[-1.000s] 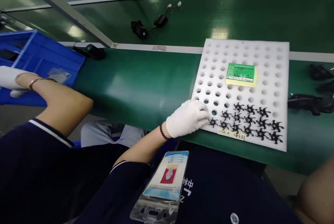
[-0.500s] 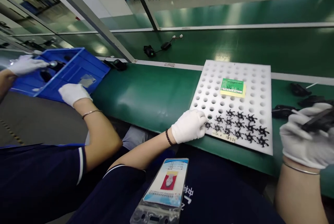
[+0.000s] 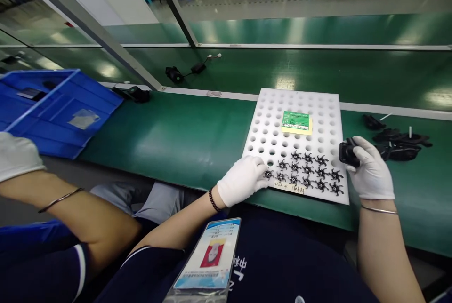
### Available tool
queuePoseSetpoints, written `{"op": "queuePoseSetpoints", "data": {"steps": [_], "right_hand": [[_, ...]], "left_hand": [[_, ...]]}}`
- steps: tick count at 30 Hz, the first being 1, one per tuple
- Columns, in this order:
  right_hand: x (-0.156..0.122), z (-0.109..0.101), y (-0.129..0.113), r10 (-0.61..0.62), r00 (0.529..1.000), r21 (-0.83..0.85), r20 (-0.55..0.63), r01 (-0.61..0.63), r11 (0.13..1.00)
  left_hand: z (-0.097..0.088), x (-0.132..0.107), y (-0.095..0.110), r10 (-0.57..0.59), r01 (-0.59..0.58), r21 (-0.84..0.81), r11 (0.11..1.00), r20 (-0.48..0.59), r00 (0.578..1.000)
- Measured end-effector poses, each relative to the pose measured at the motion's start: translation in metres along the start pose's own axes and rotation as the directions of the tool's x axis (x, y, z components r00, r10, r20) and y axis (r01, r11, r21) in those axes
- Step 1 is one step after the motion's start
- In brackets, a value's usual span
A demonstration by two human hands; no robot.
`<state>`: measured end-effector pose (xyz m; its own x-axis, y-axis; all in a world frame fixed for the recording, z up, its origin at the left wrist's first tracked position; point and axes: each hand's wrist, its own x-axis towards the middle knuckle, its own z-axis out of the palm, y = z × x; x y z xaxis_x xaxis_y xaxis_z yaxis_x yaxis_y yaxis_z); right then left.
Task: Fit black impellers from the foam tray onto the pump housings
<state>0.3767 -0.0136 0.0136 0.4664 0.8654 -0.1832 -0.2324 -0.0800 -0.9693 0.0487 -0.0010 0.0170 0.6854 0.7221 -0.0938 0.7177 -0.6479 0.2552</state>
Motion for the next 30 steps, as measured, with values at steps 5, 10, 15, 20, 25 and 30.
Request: {"op": "queuePoseSetpoints", "data": {"steps": [5, 10, 15, 20, 25, 30], "right_hand": [[0.000, -0.017, 0.005, -0.073, 0.997, -0.227, 0.040, 0.080, 0.971], [-0.010, -0.009, 0.005, -0.179, 0.983, -0.668, 0.048, 0.165, 0.726], [-0.018, 0.001, 0.013, -0.259, 0.966, -0.815, 0.006, 0.155, 0.559], [-0.016, -0.003, 0.024, -0.324, 0.945, -0.827, 0.049, 0.220, 0.516], [-0.019, -0.005, 0.028, -0.333, 0.943, -0.829, -0.002, 0.184, 0.528], [-0.023, -0.007, 0.030, -0.338, 0.940, -0.840, -0.038, 0.154, 0.521]], "left_hand": [[-0.002, 0.010, 0.015, -0.060, 0.058, 0.130, 0.990, 0.011, 0.998], [0.003, 0.017, 0.016, -0.018, 0.010, 0.168, 0.986, 0.047, 0.999], [0.002, 0.008, 0.013, -0.025, 0.025, 0.087, 0.996, -0.003, 1.000], [-0.011, 0.008, 0.025, -0.019, -0.009, 0.223, 0.975, 0.123, 0.992], [-0.012, 0.014, 0.033, -0.003, -0.049, 0.298, 0.953, 0.170, 0.985], [-0.002, 0.011, 0.024, 0.033, -0.038, 0.274, 0.961, 0.026, 0.999]]}}
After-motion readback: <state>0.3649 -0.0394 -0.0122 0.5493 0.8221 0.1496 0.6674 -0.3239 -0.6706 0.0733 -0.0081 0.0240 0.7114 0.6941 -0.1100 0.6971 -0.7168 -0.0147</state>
